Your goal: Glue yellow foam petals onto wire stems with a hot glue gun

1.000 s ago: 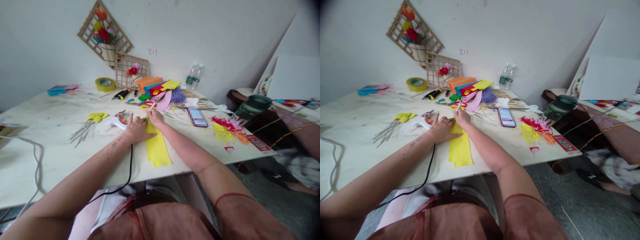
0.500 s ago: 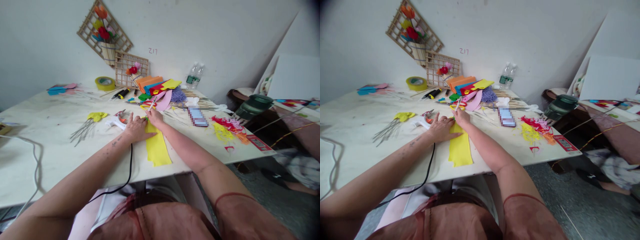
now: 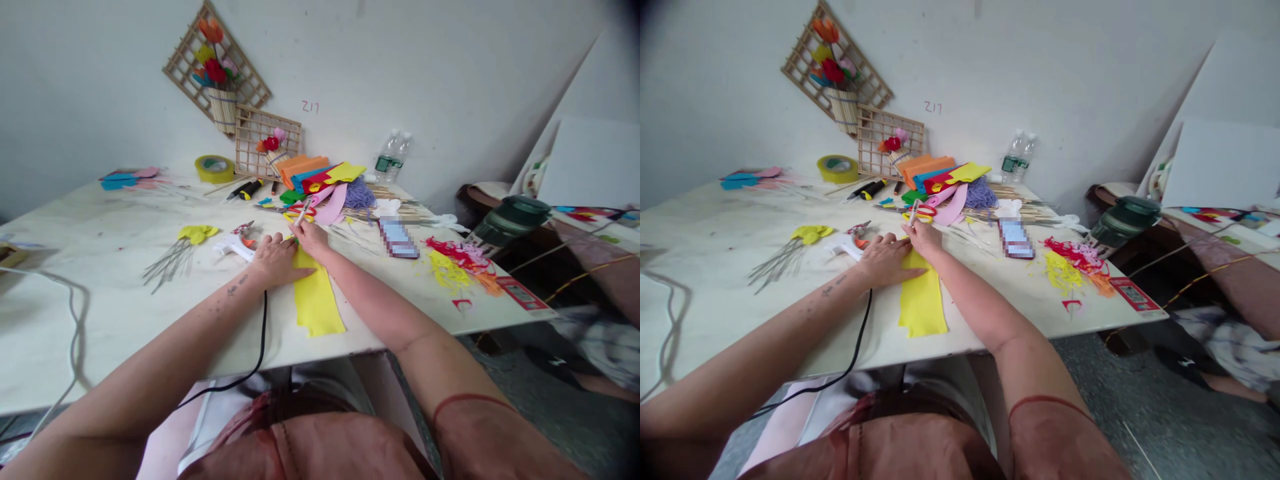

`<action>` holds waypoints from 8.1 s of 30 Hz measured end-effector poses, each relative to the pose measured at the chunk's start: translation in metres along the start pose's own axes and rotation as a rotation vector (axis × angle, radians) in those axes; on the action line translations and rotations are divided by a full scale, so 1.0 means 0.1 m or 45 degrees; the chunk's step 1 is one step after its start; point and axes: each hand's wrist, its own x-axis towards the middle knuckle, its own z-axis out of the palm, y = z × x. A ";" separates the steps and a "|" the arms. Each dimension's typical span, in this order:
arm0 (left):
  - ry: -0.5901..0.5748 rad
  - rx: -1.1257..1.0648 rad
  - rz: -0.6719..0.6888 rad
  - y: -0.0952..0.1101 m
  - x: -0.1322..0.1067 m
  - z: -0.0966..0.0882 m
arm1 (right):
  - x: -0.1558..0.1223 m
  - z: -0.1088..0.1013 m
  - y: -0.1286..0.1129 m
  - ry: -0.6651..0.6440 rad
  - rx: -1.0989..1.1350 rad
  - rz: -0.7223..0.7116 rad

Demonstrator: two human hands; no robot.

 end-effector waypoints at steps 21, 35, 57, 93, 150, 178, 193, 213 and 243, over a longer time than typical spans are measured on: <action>-0.060 0.074 -0.168 -0.03 0.02 0.12 | 0.02 0.04 0.05 0.007 0.144 -0.032; -0.049 0.079 -0.132 -0.03 0.02 0.09 | 0.03 0.03 0.05 -0.031 0.126 -0.062; -0.005 0.056 -0.098 -0.02 0.00 0.08 | 0.02 0.00 0.01 -0.043 0.023 -0.090; 0.004 0.034 -0.113 -0.01 0.01 0.10 | 0.03 0.04 0.04 -0.030 0.052 -0.070; -0.052 0.050 -0.127 0.00 0.00 0.06 | 0.07 0.09 0.10 0.111 0.135 -0.061; -0.056 0.048 -0.129 -0.01 0.00 0.06 | 0.09 0.09 0.11 0.128 0.166 -0.024; -0.058 0.029 -0.139 -0.03 0.02 0.09 | 0.07 0.07 0.09 0.132 0.177 0.002; -0.039 -0.072 -0.065 -0.04 0.04 0.09 | 0.08 0.05 0.12 0.130 0.184 -0.004; -0.059 -0.048 -0.084 -0.03 0.04 0.09 | 0.07 0.05 0.13 0.155 0.236 0.005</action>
